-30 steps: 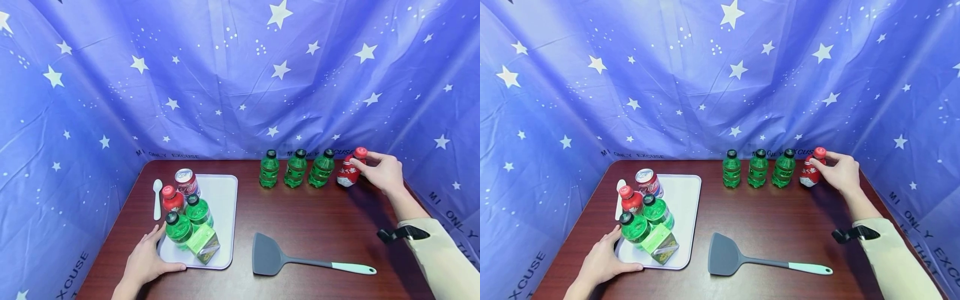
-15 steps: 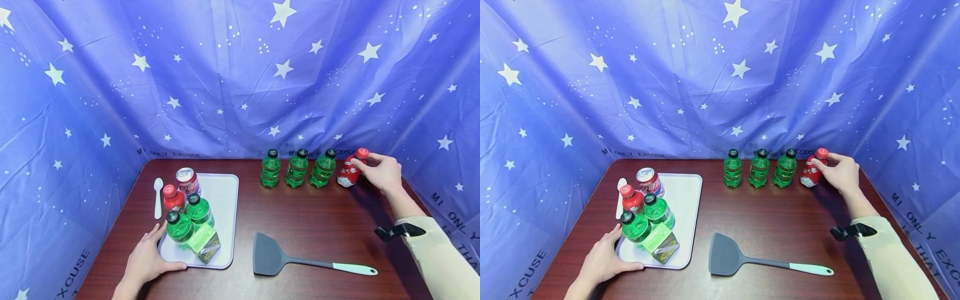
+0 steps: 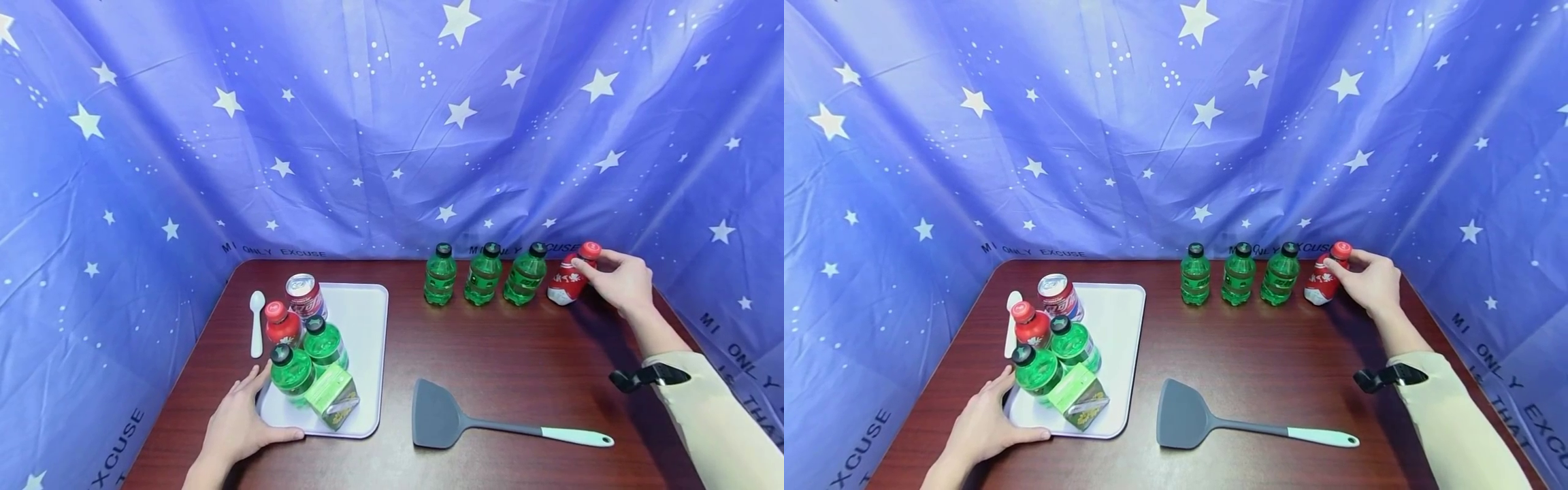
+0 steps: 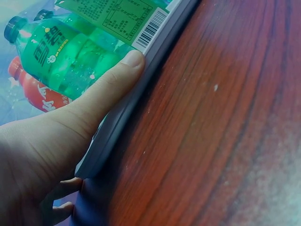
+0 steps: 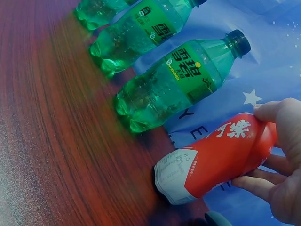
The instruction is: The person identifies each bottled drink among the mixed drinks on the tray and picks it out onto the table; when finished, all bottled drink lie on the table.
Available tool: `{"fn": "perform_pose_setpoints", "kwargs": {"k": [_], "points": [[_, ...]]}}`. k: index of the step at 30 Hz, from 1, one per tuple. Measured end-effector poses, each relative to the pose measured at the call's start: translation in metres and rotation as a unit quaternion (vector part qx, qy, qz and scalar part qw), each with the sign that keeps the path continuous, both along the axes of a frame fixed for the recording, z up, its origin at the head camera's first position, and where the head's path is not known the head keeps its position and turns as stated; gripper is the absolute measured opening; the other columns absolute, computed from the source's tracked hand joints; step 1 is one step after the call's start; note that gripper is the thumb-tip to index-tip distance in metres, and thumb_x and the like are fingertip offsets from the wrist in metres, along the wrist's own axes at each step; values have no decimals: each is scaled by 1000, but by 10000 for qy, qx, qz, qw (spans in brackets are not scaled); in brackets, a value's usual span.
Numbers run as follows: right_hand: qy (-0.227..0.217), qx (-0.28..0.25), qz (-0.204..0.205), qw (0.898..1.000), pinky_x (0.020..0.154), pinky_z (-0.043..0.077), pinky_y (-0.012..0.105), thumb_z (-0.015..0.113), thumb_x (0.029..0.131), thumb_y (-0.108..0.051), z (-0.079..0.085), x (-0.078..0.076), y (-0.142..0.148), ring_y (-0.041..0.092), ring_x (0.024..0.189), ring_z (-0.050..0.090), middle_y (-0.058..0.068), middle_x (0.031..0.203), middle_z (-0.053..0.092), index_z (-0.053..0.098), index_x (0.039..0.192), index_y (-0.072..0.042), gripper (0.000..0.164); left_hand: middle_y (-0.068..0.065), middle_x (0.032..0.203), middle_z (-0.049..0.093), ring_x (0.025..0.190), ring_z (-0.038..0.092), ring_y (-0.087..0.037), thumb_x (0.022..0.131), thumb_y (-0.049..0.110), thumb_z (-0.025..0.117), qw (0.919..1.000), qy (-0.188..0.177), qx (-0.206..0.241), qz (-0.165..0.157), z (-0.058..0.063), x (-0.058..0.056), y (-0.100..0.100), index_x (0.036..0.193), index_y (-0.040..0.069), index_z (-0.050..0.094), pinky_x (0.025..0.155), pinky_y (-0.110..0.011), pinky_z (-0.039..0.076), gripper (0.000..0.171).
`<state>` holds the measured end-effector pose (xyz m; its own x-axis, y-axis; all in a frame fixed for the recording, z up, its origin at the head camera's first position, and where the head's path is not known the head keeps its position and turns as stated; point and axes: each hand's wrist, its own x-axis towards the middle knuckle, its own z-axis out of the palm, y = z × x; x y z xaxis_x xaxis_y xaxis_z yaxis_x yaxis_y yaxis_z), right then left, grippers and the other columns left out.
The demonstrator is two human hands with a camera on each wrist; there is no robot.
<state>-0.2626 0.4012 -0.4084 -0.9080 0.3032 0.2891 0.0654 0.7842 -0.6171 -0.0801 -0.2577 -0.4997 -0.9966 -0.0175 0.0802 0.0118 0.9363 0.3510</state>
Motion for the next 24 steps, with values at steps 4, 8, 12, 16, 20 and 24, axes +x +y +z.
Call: {"fn": "perform_pose_setpoints", "kwargs": {"k": [4,8,12,16,20,24], "points": [[-92,82,-14,9999,82,40,37,71,80,-65,0,1,-1,4,88,52,-6,87,77,71,119,-12,66,-25,151,47,132,48,-56,37,96,67,10000,-5,-30,10,1,-1,0,150,10,44,94,-70,48,143],[-98,90,-15,9999,75,40,27,72,79,-65,2,1,-1,-20,72,44,21,111,74,70,120,-12,67,-26,151,47,132,48,-56,38,96,68,10000,4,-36,-12,0,0,0,149,10,45,94,-70,48,143],[90,-128,-64,9999,75,40,17,76,76,-63,9,0,-1,-29,68,45,9,111,77,68,127,-16,69,-28,150,47,131,47,-59,38,95,69,10000,-57,-35,8,0,0,1,150,10,43,92,-71,48,143],[309,-237,-137,9991,87,41,15,77,77,-60,23,1,-5,-23,87,59,7,129,71,62,136,-23,72,-28,151,47,130,46,-61,37,95,69,9999,-159,-34,54,1,1,2,152,12,42,90,-72,49,144],[782,-163,-196,9966,109,40,34,80,76,-56,41,5,-17,-1,115,67,11,137,64,61,136,-31,68,-27,151,46,130,46,-60,38,94,70,9999,-160,-7,51,2,1,2,151,12,42,90,-72,48,143],[1381,-282,-23,9900,118,37,35,84,75,-46,59,8,-37,-11,119,61,5,135,66,64,132,-34,62,-29,151,46,130,46,-60,39,92,72,9999,-117,32,11,3,2,2,150,11,43,91,-71,48,141]]}}
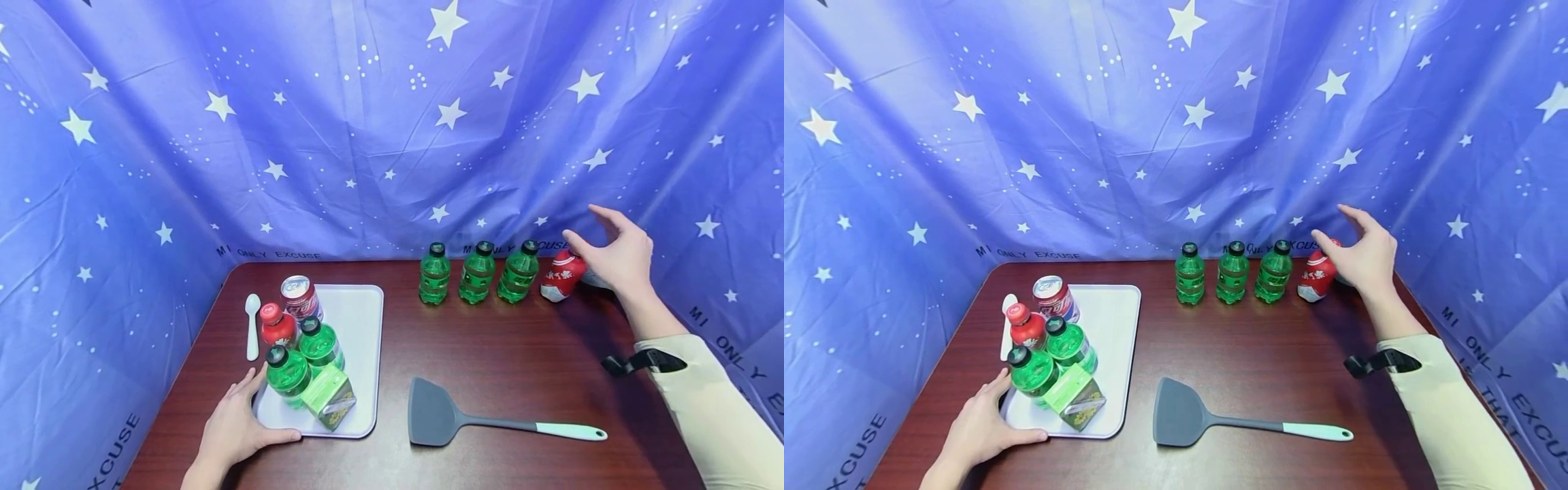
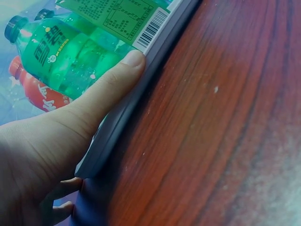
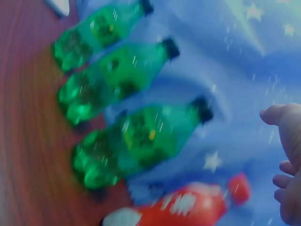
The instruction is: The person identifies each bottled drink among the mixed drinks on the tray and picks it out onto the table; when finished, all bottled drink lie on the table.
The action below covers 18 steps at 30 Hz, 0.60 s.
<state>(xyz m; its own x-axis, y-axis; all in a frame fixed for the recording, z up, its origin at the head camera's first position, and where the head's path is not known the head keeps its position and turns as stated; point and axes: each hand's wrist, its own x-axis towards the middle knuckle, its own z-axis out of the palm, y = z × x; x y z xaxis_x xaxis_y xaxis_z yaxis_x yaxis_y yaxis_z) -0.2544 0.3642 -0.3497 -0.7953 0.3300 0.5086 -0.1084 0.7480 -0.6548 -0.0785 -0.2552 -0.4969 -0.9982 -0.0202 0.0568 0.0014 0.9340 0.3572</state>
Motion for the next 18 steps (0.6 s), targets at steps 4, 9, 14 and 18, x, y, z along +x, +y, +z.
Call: {"fn": "perform_pose_setpoints", "kwargs": {"k": [4,9,14,18], "points": [[307,-249,474,9981,107,46,15,86,75,-36,19,5,-27,-13,117,61,2,134,68,65,130,-35,58,-28,151,46,130,46,-61,39,93,71,10000,-22,-6,2,0,0,0,151,11,43,91,-72,48,142],[410,-682,1436,9864,99,50,11,86,76,-24,37,10,-63,-5,117,65,-3,131,70,65,131,-27,59,-28,152,45,130,45,-61,38,93,71,9999,-91,-25,42,0,0,0,151,11,42,90,-73,48,143],[433,-952,2251,9687,99,53,15,85,77,-17,51,16,-104,-1,117,67,-2,130,71,66,131,-22,58,-28,152,45,131,45,-62,38,94,70,9999,-139,-30,61,1,0,0,151,11,41,90,-73,47,143],[538,-1209,2876,9486,100,54,23,85,78,-14,55,22,-136,4,117,69,1,128,72,67,129,-20,55,-28,152,45,131,45,-62,38,94,70,9999,-122,-31,41,0,-1,0,151,11,42,90,-73,47,143]]}}
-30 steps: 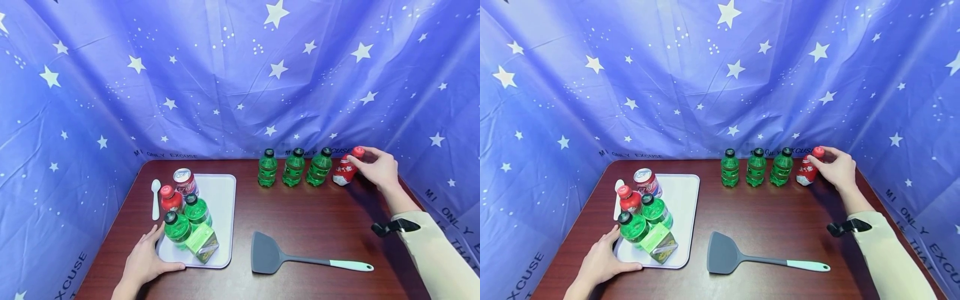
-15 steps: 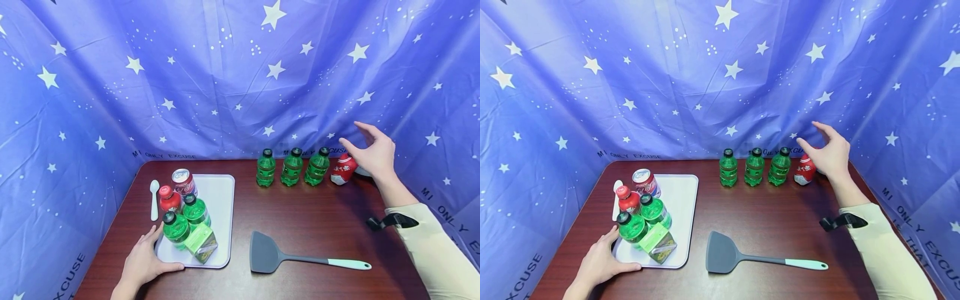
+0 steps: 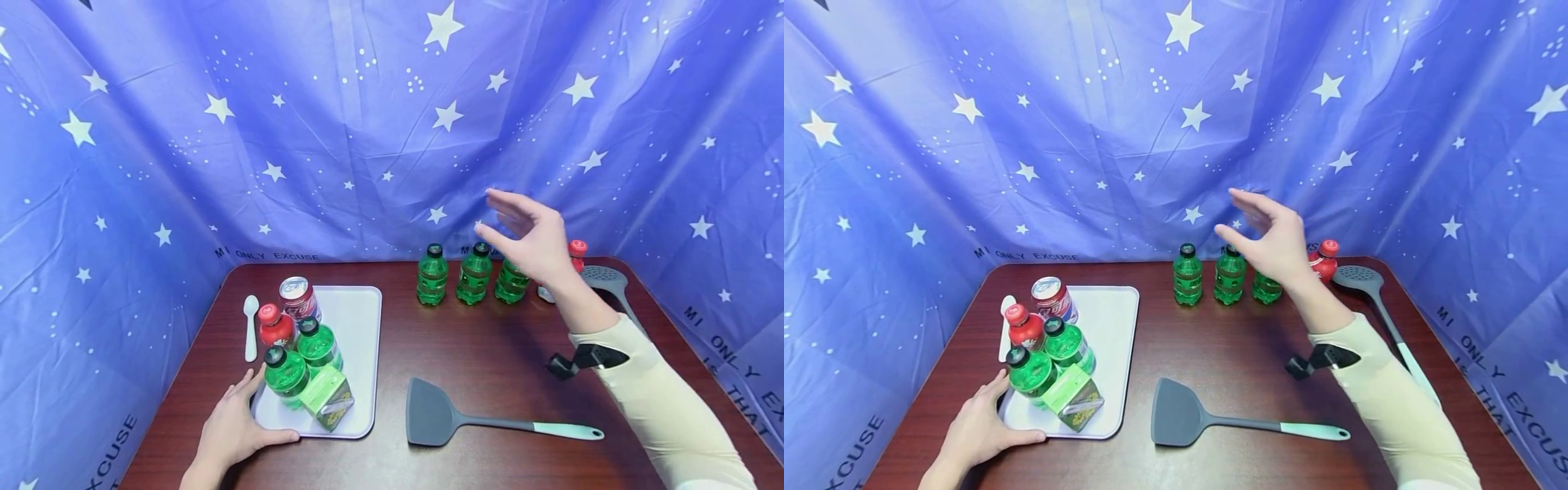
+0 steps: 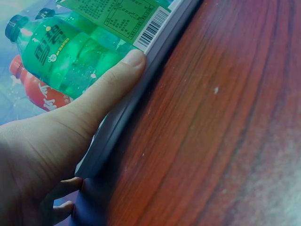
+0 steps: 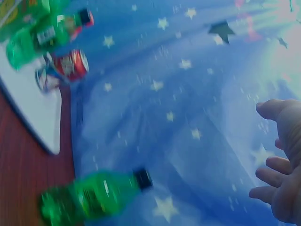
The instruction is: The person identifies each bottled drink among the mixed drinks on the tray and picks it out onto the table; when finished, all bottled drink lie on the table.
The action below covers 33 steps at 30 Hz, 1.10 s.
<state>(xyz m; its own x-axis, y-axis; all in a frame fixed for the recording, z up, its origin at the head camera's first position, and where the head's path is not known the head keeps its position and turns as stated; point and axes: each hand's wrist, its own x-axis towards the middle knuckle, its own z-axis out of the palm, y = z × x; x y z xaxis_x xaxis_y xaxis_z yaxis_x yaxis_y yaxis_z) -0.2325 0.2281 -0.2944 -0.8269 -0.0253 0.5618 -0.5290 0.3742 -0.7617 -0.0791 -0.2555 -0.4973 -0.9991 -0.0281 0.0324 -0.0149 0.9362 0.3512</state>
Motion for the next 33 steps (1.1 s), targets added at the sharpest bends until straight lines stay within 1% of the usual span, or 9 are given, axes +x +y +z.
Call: {"fn": "perform_pose_setpoints", "kwargs": {"k": [3,7,9,13,15,19,22,28,33], "points": [[-34,-283,610,9977,101,54,28,83,79,-9,-2,3,-22,11,119,69,2,128,72,67,129,-13,52,-28,152,45,131,45,-62,38,94,70,10000,-6,-9,-4,-1,0,0,151,11,41,91,-73,47,143],[-290,-578,1358,9886,104,53,33,81,80,-5,-7,10,-52,16,122,67,7,130,70,65,130,-6,53,-28,152,45,131,45,-61,39,94,70,10000,-3,-5,-4,0,0,0,151,11,41,91,-73,47,143],[-406,-604,1620,9841,105,53,34,81,80,-5,-10,14,-67,17,123,67,9,131,70,64,131,-6,53,-28,152,45,131,45,-61,39,94,70,10000,11,2,4,0,1,0,152,12,41,92,-73,47,142],[-495,-566,2025,9764,105,53,34,81,80,-6,-19,19,-93,12,121,67,12,130,69,64,130,-4,53,-28,151,45,131,45,-61,39,93,72,10000,44,11,5,1,1,0,151,12,41,92,-73,47,141],[-519,-559,2200,9725,105,54,34,81,80,-6,-24,21,-104,13,121,68,13,130,70,65,130,-5,52,-28,152,45,131,45,-61,39,93,72,10000,45,11,2,1,1,0,151,11,42,92,-73,47,141],[-534,-533,2488,9656,103,55,32,81,80,-6,-36,25,-125,21,123,67,12,129,70,67,128,-10,51,-27,153,44,132,44,-60,39,94,70,10000,51,17,-2,1,1,0,151,11,42,93,-73,47,142],[-554,-415,2624,9625,103,55,34,82,80,-9,-44,27,-139,25,124,66,9,130,70,67,128,-13,50,-27,153,44,132,44,-61,39,93,71,10000,60,17,-5,1,0,0,151,11,41,92,-73,47,143],[-706,-65,2748,9589,104,54,34,82,81,-16,-59,30,-162,19,124,66,3,131,70,66,130,-13,51,-29,152,45,131,44,-62,39,93,71,10000,68,21,-12,0,1,0,151,11,42,92,-73,47,142],[-895,156,2858,9540,104,55,33,83,81,-20,-71,33,-177,14,125,65,5,132,69,66,130,-16,52,-29,151,46,132,45,-60,39,93,72,9999,90,44,-21,0,1,0,151,11,42,93,-72,47,142]]}}
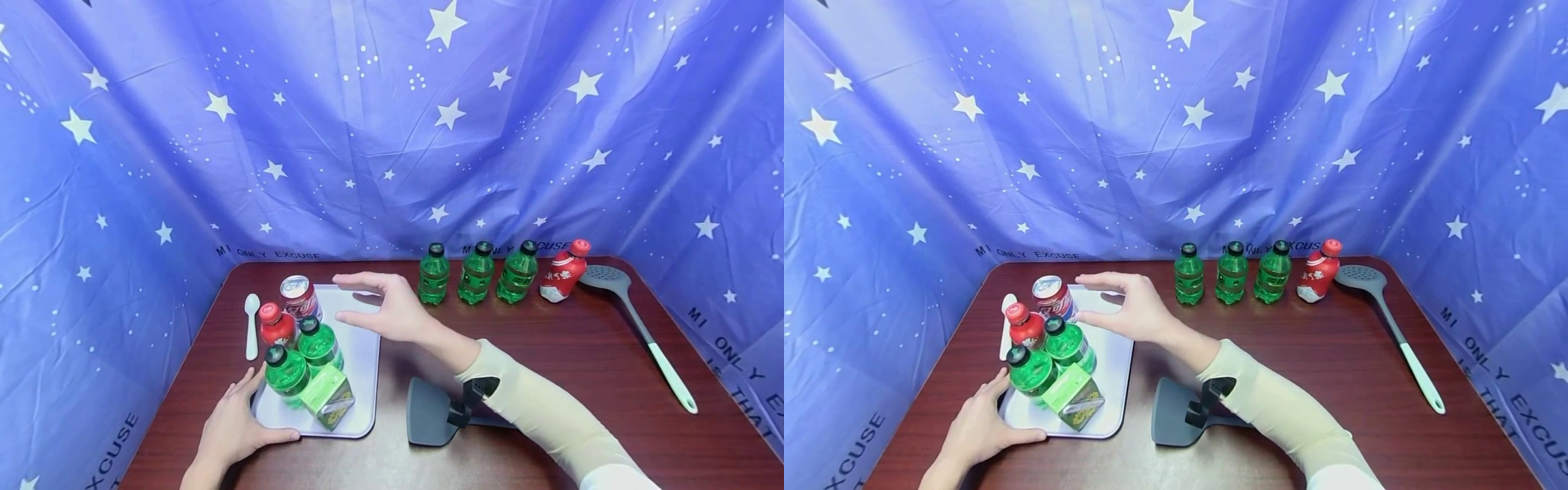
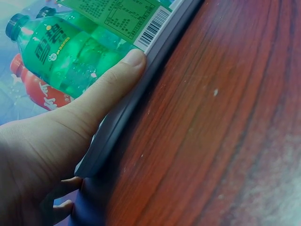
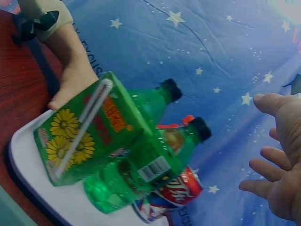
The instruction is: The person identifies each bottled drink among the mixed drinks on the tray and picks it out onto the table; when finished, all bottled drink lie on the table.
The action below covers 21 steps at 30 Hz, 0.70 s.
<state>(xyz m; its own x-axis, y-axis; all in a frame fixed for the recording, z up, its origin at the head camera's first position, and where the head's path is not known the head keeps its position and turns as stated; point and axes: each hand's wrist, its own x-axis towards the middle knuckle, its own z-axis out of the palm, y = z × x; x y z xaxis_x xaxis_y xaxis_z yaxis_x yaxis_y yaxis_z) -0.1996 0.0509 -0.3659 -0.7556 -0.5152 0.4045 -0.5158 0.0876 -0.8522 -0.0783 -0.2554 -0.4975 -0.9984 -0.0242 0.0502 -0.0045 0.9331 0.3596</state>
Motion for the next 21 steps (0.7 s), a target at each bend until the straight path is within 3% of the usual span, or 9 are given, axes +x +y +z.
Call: {"fn": "perform_pose_setpoints", "kwargs": {"k": [6,13,17,21], "points": [[-77,283,40,9996,101,56,33,84,79,-25,-12,3,-11,12,122,67,0,129,71,67,129,-18,53,-29,151,45,131,44,-62,39,92,72,10000,-74,4,29,1,0,1,152,13,41,90,-73,47,142],[-264,540,159,9981,101,56,34,85,79,-29,-30,3,-25,13,120,68,-6,126,72,68,126,-28,50,-29,152,44,131,44,-63,39,93,71,9999,-106,-20,46,2,0,0,152,12,41,89,-74,48,142],[-254,647,277,9972,101,57,35,84,80,-28,-40,2,-32,16,119,69,-3,127,72,68,128,-24,51,-30,152,44,130,44,-64,39,92,72,10000,-78,-20,24,1,-1,0,152,13,40,89,-74,48,142],[24,914,268,9954,98,58,35,84,80,-31,-48,2,-39,10,117,69,-3,124,73,68,129,-22,53,-30,151,44,130,44,-64,39,91,74,10000,-66,-19,12,1,0,1,152,13,40,88,-74,48,141]]}}
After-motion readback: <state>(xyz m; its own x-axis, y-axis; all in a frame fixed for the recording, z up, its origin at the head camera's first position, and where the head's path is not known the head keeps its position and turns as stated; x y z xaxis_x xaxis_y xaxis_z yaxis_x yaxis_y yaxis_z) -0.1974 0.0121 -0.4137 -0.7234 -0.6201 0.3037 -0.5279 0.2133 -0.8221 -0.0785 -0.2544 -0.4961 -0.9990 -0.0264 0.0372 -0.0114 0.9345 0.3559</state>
